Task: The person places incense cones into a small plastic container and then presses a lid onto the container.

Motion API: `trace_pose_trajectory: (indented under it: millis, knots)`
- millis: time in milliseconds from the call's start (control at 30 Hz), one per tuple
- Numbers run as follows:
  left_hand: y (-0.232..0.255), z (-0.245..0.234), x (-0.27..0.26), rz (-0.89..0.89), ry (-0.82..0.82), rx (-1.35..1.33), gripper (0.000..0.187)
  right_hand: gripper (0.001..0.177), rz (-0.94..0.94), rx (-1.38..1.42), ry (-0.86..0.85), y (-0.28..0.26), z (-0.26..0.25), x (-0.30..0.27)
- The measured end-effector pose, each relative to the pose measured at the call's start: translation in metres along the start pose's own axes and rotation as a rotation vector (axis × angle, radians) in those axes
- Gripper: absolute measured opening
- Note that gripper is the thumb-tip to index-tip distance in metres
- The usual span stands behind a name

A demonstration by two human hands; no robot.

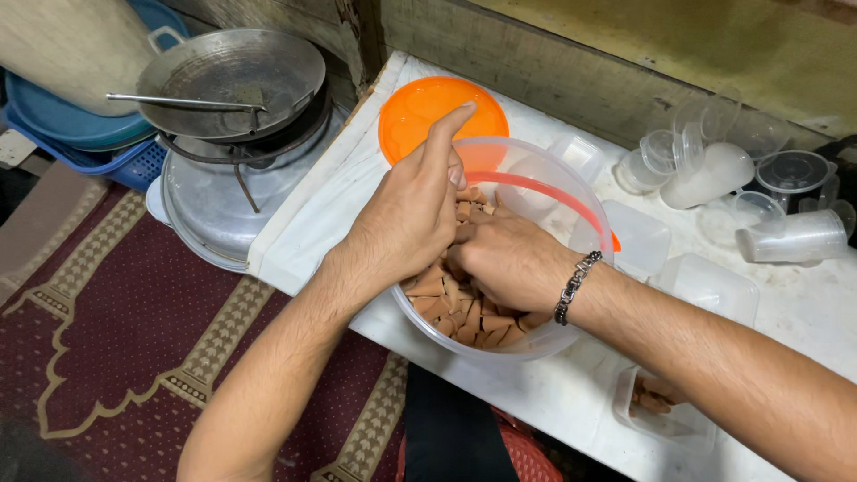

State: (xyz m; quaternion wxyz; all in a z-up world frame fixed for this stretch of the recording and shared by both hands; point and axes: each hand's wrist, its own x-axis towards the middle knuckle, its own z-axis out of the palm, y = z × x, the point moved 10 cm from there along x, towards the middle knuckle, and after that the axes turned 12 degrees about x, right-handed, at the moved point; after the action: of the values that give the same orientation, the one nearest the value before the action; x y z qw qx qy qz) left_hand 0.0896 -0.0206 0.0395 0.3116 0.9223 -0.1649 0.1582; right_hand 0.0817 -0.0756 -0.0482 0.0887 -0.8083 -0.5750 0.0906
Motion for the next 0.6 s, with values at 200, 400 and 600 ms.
trace_pose_trajectory:
  millis: [200, 400, 600]
  knots:
    - [0.0, -0.005, 0.0, -0.008, 0.049, -0.084, 0.06, 0.021, -0.045, -0.124, 0.017, 0.016, 0.026, 0.012]
    - [-0.005, -0.002, -0.001, -0.014, 0.064, -0.067, 0.057, 0.025, -0.054, -0.099, 0.057, 0.014, 0.017, 0.027]
    - [-0.005, -0.004, -0.003, -0.007, 0.09, -0.048, 0.059, 0.016, 0.1, -0.005, 0.079, 0.025, 0.0, 0.012]
